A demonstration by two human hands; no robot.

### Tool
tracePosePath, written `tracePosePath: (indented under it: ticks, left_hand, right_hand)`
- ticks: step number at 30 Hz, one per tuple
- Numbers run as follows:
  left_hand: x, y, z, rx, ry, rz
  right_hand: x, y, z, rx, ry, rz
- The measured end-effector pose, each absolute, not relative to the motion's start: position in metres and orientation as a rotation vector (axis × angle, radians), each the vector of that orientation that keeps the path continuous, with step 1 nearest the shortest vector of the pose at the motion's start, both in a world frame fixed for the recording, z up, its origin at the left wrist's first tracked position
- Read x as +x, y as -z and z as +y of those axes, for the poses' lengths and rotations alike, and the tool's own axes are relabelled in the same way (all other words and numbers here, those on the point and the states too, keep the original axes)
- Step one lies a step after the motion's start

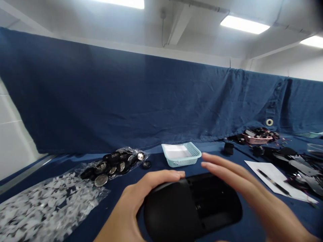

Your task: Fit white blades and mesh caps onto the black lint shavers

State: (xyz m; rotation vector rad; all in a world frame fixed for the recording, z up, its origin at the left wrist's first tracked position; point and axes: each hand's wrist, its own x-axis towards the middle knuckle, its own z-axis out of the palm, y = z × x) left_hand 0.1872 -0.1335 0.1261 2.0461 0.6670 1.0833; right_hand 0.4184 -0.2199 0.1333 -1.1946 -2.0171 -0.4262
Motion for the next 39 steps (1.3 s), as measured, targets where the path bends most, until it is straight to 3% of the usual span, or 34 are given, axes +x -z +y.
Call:
tracePosePath:
  ticks: [6, 14, 25, 39]
  left_hand:
    - [0.175, -0.117, -0.126, 2.131, -1.059, 0.693]
    - [0.166, -0.137, -0.109, 2.296, -1.029, 0.268]
    - [0.163, -0.138, -0.116, 2.475, -1.253, 0.346]
    - [0.163, -0.144, -0.121, 2.49, -0.912, 0.464]
  right_hand:
    - [0.399, -0.15, -0.207, -1.164, 0.303, -2.059]
    - [0.404, -0.143, -0.208, -1.141, 0.259, -2.112]
    - [0.395, -0.151, -0.193, -1.051, 0.279, -2.105]
    - [0.397, -0.148, -0.193, -1.095, -0.168, -2.086]
